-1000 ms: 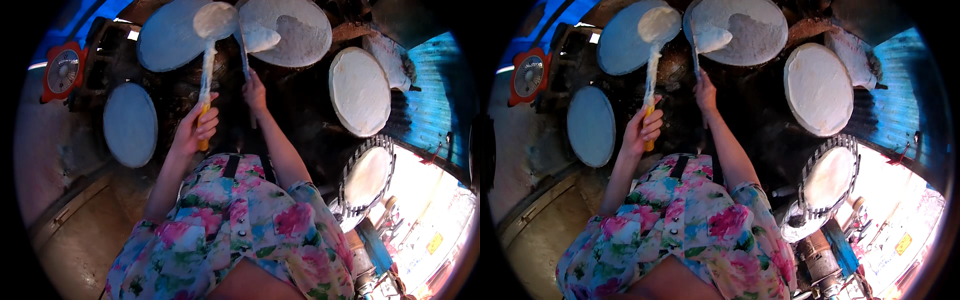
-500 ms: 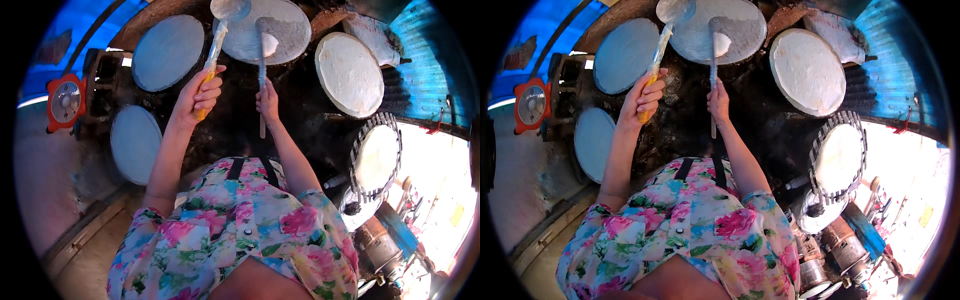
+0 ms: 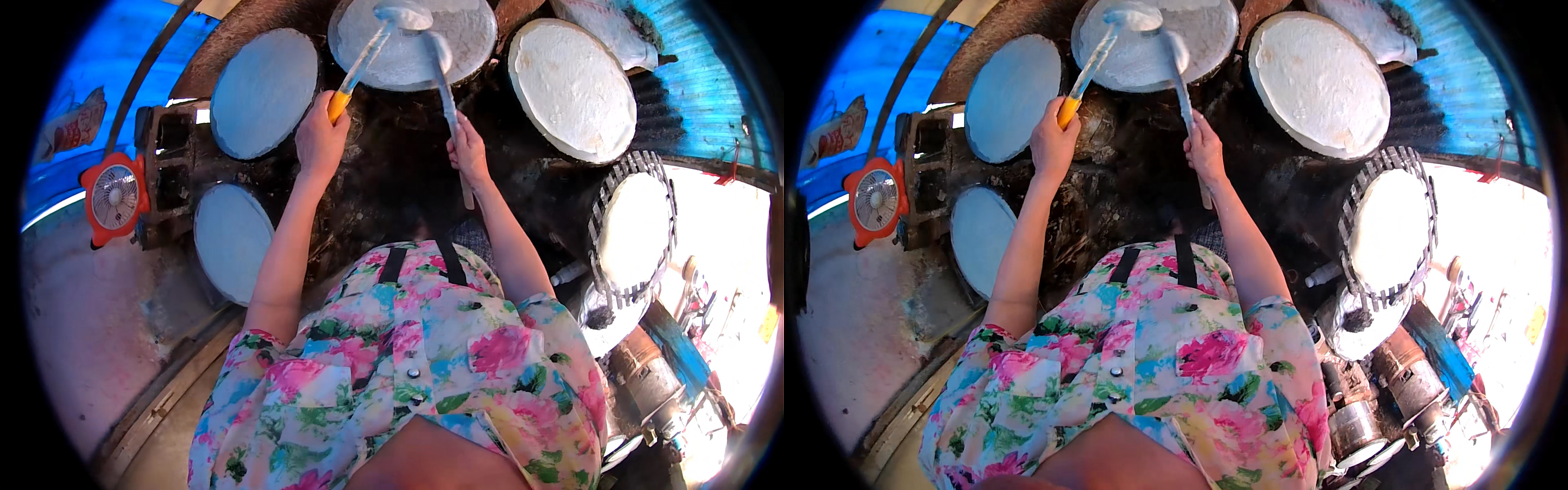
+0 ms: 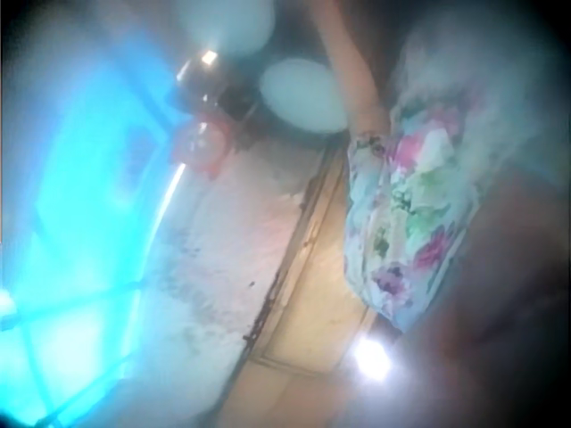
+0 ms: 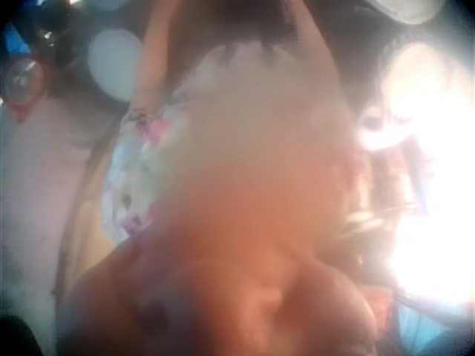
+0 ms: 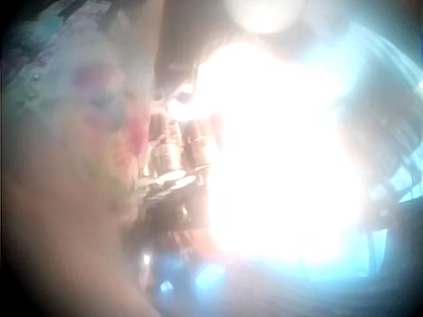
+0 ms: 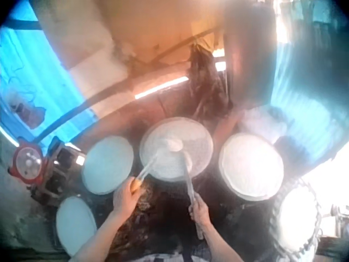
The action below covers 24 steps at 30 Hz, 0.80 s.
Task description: The person ladles white batter onto multiple hot circular pans and spreads it into thin crepes using a wooden stick. They flip the crepes with a spatula and transfer the cooked ones to a stack on a nearby tray.
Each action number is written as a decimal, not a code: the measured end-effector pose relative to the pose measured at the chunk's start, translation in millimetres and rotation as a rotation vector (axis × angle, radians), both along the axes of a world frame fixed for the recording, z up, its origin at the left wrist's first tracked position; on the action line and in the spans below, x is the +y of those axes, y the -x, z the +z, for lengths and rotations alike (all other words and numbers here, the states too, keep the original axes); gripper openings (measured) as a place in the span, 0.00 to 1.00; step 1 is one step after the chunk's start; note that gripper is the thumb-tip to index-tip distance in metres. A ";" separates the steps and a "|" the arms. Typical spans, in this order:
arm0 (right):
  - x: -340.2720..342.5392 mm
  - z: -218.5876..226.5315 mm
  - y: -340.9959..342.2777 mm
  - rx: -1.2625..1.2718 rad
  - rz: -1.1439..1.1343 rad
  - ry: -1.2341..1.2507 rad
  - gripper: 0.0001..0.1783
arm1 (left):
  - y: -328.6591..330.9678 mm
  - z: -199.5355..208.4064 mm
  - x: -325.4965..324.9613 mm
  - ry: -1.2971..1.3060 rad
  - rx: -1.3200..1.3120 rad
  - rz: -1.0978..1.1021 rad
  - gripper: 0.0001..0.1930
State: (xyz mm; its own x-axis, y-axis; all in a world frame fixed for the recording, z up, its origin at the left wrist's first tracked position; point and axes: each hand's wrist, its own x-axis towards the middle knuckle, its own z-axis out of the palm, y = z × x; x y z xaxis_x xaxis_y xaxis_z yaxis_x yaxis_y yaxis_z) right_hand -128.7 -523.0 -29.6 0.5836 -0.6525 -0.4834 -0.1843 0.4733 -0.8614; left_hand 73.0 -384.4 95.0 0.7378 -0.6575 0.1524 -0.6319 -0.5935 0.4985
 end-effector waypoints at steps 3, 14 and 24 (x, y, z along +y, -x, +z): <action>13.7 23.4 -12.1 0.042 0.071 0.082 0.19 | 4.5 -23.0 11.7 0.111 0.078 -0.033 0.17; -9.0 -12.1 21.2 0.000 0.276 0.497 0.20 | 29.4 7.8 25.8 0.736 1.638 0.059 0.14; -65.5 -30.9 28.8 0.268 0.189 1.140 0.25 | 63.2 9.5 60.7 0.880 2.063 0.022 0.18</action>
State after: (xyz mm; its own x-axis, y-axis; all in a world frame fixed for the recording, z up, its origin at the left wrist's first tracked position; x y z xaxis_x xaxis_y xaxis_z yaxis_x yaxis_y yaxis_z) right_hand -157.5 -588.5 -60.4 0.6853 -0.7003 0.1997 -0.4076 -0.5962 -0.6917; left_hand 9.8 -323.7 104.5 0.2238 -0.8705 -0.4383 0.9432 0.0802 0.3223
